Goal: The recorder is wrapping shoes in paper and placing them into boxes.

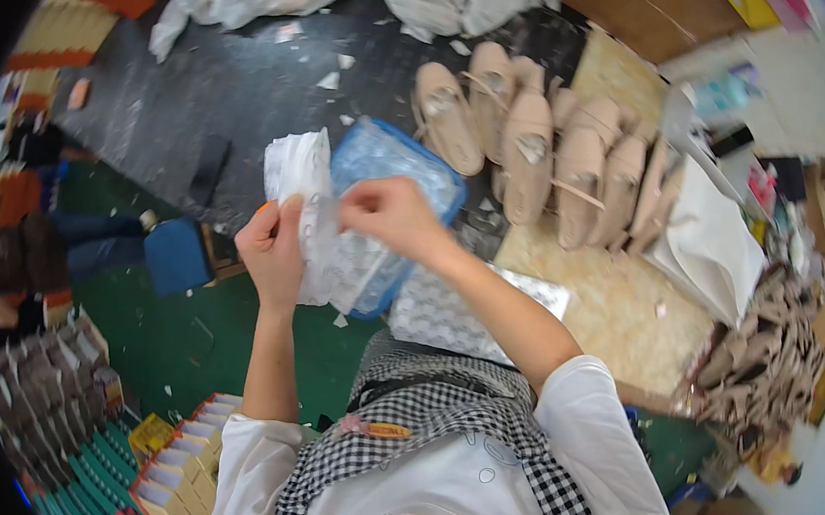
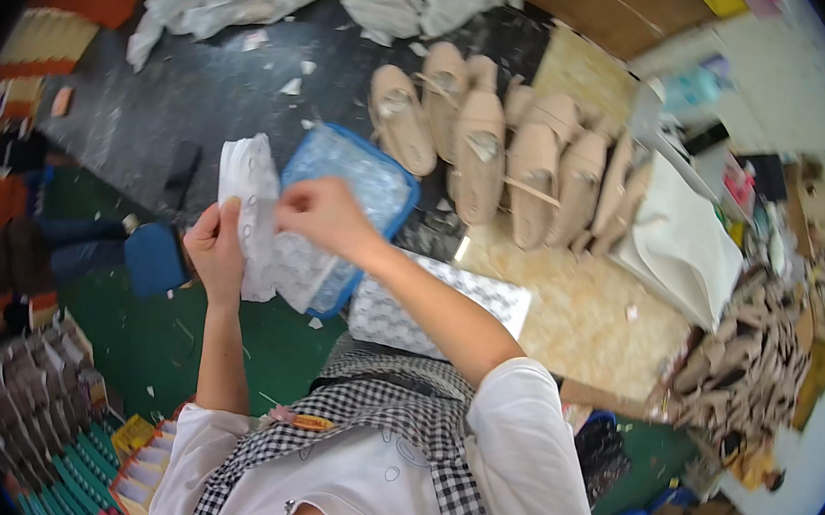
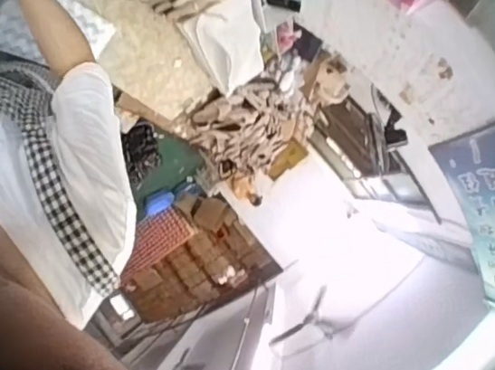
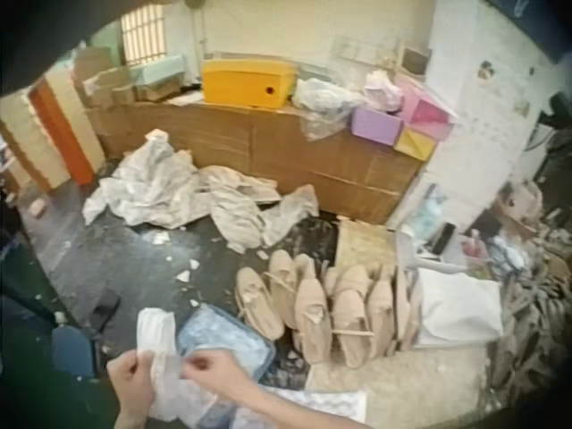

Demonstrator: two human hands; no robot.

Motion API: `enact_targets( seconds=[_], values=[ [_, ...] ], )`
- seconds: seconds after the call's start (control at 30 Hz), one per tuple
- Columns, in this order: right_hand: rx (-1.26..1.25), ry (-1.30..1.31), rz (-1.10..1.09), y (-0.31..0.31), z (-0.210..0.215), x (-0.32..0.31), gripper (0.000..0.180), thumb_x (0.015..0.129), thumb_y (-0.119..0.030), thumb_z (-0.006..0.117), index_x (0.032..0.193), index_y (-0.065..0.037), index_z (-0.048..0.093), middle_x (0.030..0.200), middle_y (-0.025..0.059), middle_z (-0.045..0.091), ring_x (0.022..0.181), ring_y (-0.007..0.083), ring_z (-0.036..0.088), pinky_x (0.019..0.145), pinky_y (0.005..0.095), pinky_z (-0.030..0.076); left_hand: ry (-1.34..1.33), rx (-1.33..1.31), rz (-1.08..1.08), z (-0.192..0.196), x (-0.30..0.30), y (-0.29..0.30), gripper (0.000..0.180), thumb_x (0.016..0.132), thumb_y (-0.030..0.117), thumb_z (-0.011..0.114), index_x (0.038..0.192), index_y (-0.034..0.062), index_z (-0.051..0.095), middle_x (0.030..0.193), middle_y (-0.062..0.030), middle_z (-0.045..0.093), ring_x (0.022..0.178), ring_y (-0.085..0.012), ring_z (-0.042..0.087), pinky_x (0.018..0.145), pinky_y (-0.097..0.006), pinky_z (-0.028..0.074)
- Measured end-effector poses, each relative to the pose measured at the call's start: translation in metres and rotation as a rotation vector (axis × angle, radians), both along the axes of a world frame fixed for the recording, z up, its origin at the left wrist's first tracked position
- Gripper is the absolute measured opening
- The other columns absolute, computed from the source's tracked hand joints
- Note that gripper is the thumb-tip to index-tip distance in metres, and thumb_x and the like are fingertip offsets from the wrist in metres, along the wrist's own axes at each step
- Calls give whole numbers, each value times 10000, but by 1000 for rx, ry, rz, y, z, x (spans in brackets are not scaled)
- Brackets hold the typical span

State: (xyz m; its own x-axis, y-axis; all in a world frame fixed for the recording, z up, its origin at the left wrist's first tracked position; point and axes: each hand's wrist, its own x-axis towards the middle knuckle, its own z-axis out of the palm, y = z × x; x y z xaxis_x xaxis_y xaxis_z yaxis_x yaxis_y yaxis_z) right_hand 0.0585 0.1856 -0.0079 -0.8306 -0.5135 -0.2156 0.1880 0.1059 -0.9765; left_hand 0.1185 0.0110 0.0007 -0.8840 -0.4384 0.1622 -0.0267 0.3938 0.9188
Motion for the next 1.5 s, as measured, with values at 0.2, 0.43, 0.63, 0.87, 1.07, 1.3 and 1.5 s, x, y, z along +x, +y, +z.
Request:
enact_targets(
  seconds=[0.2, 0.43, 0.63, 0.87, 1.07, 1.3, 1.5],
  values=[
    [997, 584, -912, 262, -99, 65, 292, 828, -163, 697, 1107, -79, 671, 1105, 127, 634, 918, 288, 604, 849, 371, 471, -99, -233, -245, 0, -6, 12, 304, 856, 61, 676, 677, -33, 449, 579, -35, 311, 568, -88, 270, 496, -281, 247],
    [1033, 486, -615, 256, -27, 74, 265, 905, -135, 588, 1162, -164, 649, 834, 135, 670, 676, 321, 640, 629, 376, 513, -60, -624, -379, -5, -13, 51, 247, 852, 193, 683, 742, -7, 590, 655, -130, 541, 549, -303, 537, 509, -356, 407],
    [811, 402, -59, 192, 66, 86, 263, 909, -151, 573, 1165, -146, 631, 769, 147, 661, 584, 300, 619, 567, 360, 496, -134, -752, -449, -6, -8, 71, 144, 861, 199, 663, 819, 62, 660, 716, -95, 580, 557, -296, 589, 497, -381, 460],
    [-303, -286, 95, 25, 19, -11, 566, 920, -275, 586, 1414, -59, 413, 1409, 98, 482, 1296, 203, 455, 1084, 343, 356, 32, -536, -343, 42, 37, 62, 98, 752, 104, 741, 705, 69, 663, 537, -77, 505, 462, -213, 507, 453, -340, 410],
    [-384, 81, 79, -68, 25, -27, 319, 846, -195, 682, 1096, 1, 650, 990, 100, 702, 893, 106, 636, 713, 256, 503, 40, -147, 142, 58, -8, -26, 182, 897, 70, 651, 759, -48, 667, 601, 47, 497, 562, -34, 408, 510, -221, 319],
    [970, 679, -442, 175, -67, -7, 398, 759, -245, 753, 1098, -56, 664, 942, 107, 671, 916, 270, 602, 798, 386, 487, -53, -176, -104, 1, 0, -16, 261, 852, 47, 678, 692, -66, 506, 561, -9, 363, 556, -80, 323, 496, -281, 254],
    [1386, 823, -370, 217, -108, -10, 339, 719, -257, 738, 970, -54, 635, 1056, 96, 607, 1093, 299, 502, 917, 427, 393, -127, -341, -246, 3, -12, 22, 292, 842, 95, 698, 674, -53, 511, 562, -81, 378, 498, -163, 313, 477, -319, 270]
  ],
)
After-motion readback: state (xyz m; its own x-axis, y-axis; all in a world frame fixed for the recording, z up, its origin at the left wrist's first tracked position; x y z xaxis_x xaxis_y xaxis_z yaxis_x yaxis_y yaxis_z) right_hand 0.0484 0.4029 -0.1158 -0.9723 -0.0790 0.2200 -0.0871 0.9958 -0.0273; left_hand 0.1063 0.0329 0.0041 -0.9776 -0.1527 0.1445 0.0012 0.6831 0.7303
